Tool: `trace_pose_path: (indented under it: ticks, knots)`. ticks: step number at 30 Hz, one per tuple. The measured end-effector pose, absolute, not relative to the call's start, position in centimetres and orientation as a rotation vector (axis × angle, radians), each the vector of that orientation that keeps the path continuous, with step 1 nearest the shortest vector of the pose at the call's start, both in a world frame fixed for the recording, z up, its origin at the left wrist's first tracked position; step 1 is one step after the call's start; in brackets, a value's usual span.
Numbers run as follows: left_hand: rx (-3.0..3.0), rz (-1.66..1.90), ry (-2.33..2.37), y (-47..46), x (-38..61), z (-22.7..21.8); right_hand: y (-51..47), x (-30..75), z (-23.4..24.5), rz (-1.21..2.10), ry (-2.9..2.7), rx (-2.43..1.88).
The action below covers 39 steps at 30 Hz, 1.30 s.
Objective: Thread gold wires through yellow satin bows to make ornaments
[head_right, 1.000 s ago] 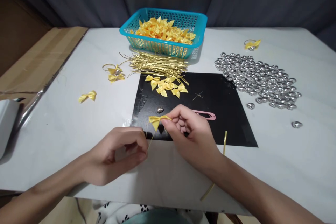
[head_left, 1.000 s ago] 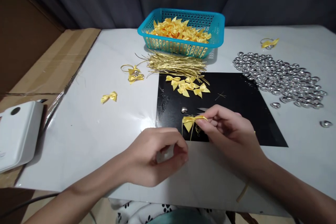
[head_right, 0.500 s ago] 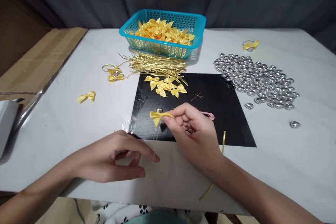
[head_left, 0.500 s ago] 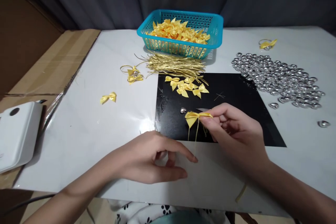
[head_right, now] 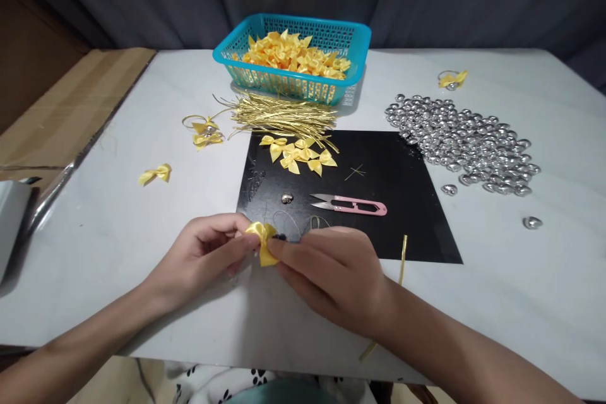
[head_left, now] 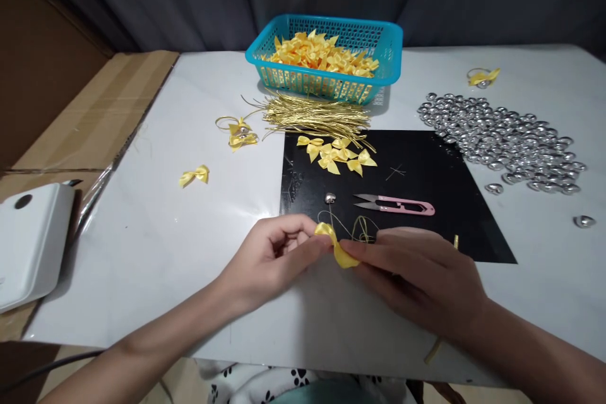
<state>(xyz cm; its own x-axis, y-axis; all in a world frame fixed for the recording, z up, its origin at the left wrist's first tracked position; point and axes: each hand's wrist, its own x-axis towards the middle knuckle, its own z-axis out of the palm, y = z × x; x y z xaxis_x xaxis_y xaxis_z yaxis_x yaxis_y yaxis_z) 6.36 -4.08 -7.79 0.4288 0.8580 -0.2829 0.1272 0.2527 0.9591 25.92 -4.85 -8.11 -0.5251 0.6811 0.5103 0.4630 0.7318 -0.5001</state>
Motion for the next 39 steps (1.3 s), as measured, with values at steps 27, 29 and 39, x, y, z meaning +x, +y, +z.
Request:
trace_pose_path:
  ticks: [27,29,39]
  knots:
    - [1.283,0.703,1.163,-4.3,7.1,-8.9,-4.5,24.4,-8.1,1.368,-1.353,-1.235]
    - [1.268,0.691,1.165,-4.3,7.0,-9.0,-4.1,24.8,-8.0,1.312,-1.299,-1.223]
    - [1.233,0.642,1.169,-4.2,6.6,-9.2,-1.2,29.2,-5.7,0.942,-1.099,-1.205]
